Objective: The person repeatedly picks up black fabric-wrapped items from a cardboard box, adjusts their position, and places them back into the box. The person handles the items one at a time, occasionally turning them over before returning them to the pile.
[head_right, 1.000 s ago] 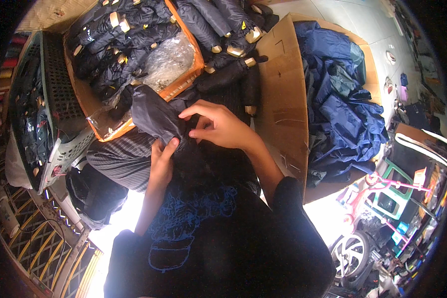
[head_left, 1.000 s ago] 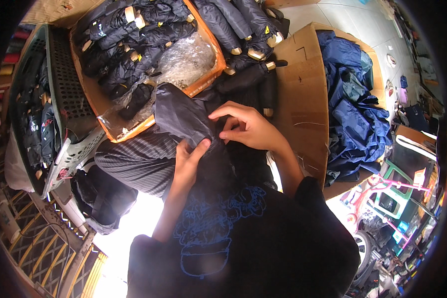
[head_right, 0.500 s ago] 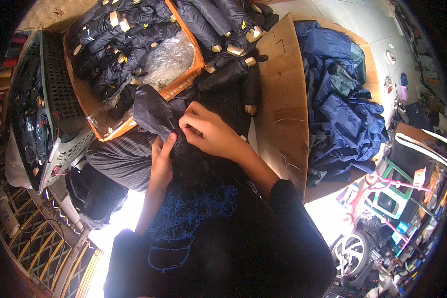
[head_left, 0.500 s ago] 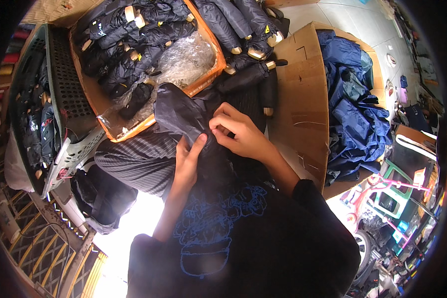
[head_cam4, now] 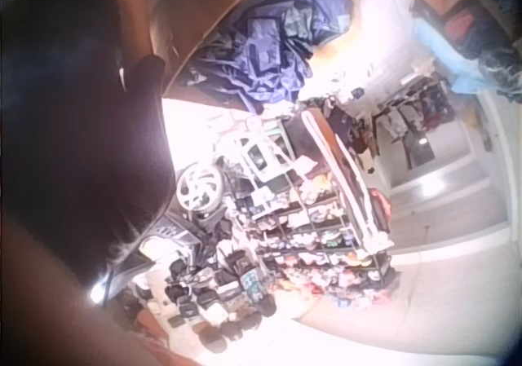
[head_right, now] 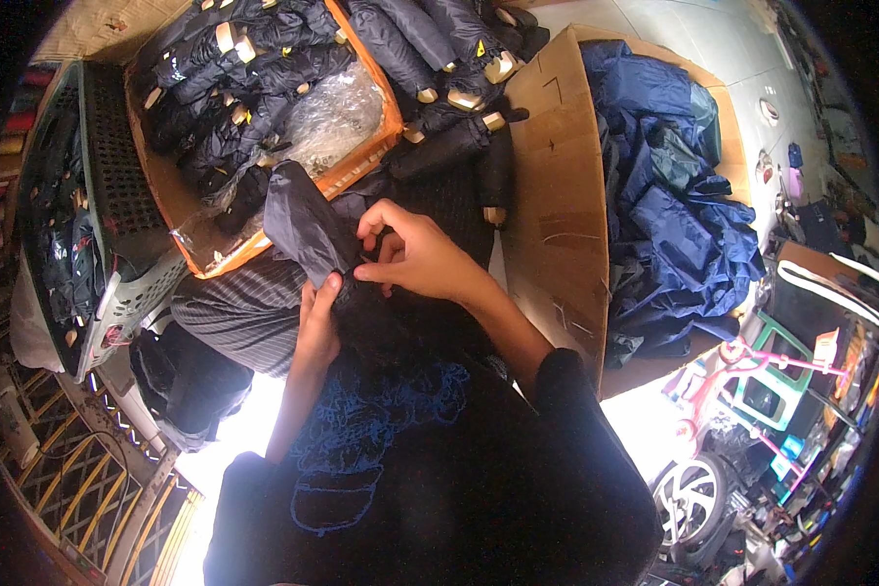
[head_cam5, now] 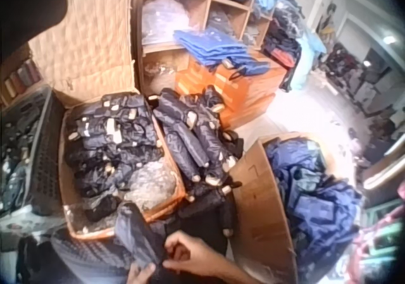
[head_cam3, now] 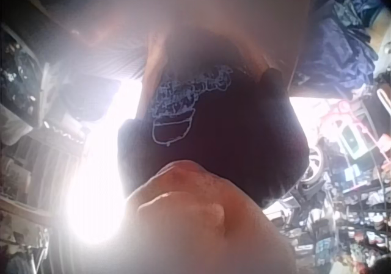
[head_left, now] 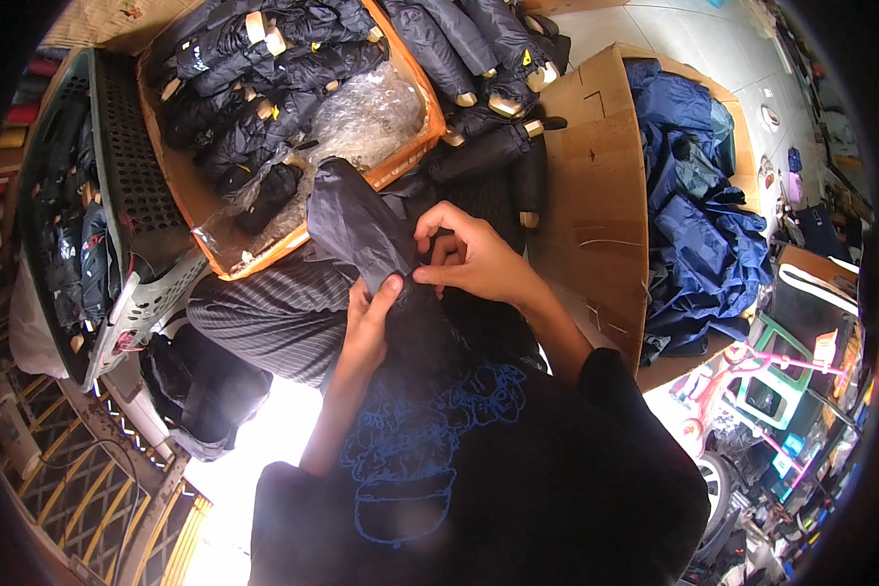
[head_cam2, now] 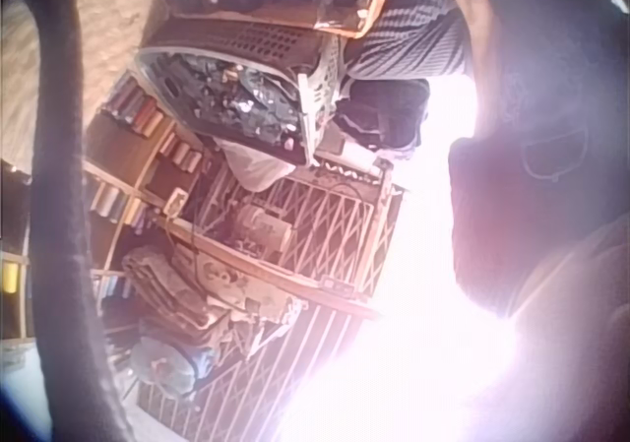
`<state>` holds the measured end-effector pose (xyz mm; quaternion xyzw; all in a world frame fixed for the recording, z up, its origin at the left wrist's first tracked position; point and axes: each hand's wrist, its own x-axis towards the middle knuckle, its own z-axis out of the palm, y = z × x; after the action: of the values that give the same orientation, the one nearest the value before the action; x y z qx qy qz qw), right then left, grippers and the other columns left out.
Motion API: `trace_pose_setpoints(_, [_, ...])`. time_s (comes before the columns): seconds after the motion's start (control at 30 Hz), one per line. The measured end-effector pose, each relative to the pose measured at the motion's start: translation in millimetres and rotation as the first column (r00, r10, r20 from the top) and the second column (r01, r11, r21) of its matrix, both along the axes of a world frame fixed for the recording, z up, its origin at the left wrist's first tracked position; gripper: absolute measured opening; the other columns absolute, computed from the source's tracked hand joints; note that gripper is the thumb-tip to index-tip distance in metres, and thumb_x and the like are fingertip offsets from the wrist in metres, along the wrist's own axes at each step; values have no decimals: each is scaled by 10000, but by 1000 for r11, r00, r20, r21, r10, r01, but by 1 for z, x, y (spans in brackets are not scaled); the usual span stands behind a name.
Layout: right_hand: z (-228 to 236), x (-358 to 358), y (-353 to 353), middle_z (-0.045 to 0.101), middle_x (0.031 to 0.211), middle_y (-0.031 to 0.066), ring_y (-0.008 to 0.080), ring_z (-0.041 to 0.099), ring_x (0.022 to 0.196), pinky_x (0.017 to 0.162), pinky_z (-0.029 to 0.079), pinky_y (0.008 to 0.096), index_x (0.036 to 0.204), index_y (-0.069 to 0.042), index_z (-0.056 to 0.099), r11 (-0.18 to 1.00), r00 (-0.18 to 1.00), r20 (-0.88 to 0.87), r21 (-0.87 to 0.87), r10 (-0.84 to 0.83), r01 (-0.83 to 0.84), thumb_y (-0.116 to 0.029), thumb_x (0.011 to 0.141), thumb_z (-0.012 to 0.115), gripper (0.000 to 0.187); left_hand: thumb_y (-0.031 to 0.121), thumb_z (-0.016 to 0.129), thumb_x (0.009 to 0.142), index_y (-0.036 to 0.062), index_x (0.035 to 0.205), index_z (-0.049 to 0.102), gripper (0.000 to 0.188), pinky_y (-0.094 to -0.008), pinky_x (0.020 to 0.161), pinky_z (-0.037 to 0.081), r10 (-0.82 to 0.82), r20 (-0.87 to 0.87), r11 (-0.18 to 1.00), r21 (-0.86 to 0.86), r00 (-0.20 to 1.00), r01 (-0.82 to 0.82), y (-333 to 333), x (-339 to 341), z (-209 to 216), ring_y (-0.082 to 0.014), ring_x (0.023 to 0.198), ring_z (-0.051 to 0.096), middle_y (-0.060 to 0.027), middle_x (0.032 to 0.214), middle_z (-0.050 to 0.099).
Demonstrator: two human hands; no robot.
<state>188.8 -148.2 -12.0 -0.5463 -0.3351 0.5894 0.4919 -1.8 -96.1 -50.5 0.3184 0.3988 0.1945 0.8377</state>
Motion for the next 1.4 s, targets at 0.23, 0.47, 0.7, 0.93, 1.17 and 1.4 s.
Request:
trace_pose_setpoints(0.23, [7, -17, -3, 566, 899, 60, 99, 628, 695, 559, 516, 251, 1001, -29, 563, 984, 864, 477, 154, -158, 94, 1, 786, 714, 264, 187, 638, 904, -13, 1173, 549, 347, -288, 874, 450, 85, -103, 993, 87, 991, -77, -2, 8, 7, -142, 957, 584, -84, 1035, 635])
trace_pose_setpoints(0.47, [-3, -24, -7, 609, 923, 104, 248, 656, 746, 623, 529, 328, 944, -27, 629, 847, 525, 751, 522, -401, -100, -47, 748, 710, 214, 149, 652, 886, -17, 1125, 567, 303, -266, 819, 448, 138, -203, 945, 319, 969, -68, -9, 14, 11, -117, 899, 566, -63, 995, 624])
trace_pose_setpoints(0.7, [-15, -23, -24, 590, 968, 118, 276, 652, 773, 644, 537, 354, 973, -23, 613, 872, 560, 749, 481, -355, -90, -10, 751, 689, 236, 127, 657, 859, -12, 1113, 565, 304, -258, 805, 447, 201, -76, 951, 255, 977, -176, -15, 17, 20, -110, 881, 563, -60, 981, 620])
trace_pose_setpoints(0.93, [-7, -35, -40, 573, 995, 113, 250, 643, 834, 681, 528, 325, 1037, -24, 598, 898, 662, 666, 439, -344, 25, 6, 788, 659, 258, 166, 605, 865, -6, 1299, 472, 485, -310, 932, 400, 35, -172, 960, 280, 984, 15, -15, 8, 23, -173, 1036, 529, -99, 1130, 569])
trace_pose_setpoints(1.17, [1, -37, -20, 594, 987, 58, 100, 565, 934, 784, 464, 263, 1092, 10, 570, 924, 926, 39, -66, -374, 376, -148, 915, 609, 241, 90, 602, 840, -32, 1242, 516, 430, -318, 978, 389, -115, -66, 938, 321, 991, 130, -11, 6, 14, -183, 1151, 509, -101, 1210, 537])
trace_pose_setpoints(1.4, [1, -41, -25, 609, 995, 55, 96, 552, 934, 825, 450, 264, 1124, 15, 559, 945, 947, -45, -99, -317, 311, -218, 947, 581, 293, 288, 535, 913, -40, 1284, 446, 504, -351, 1045, 295, -80, 3, 859, 508, 997, 67, 8, 6, 11, -238, 1210, 433, -140, 1282, 471])
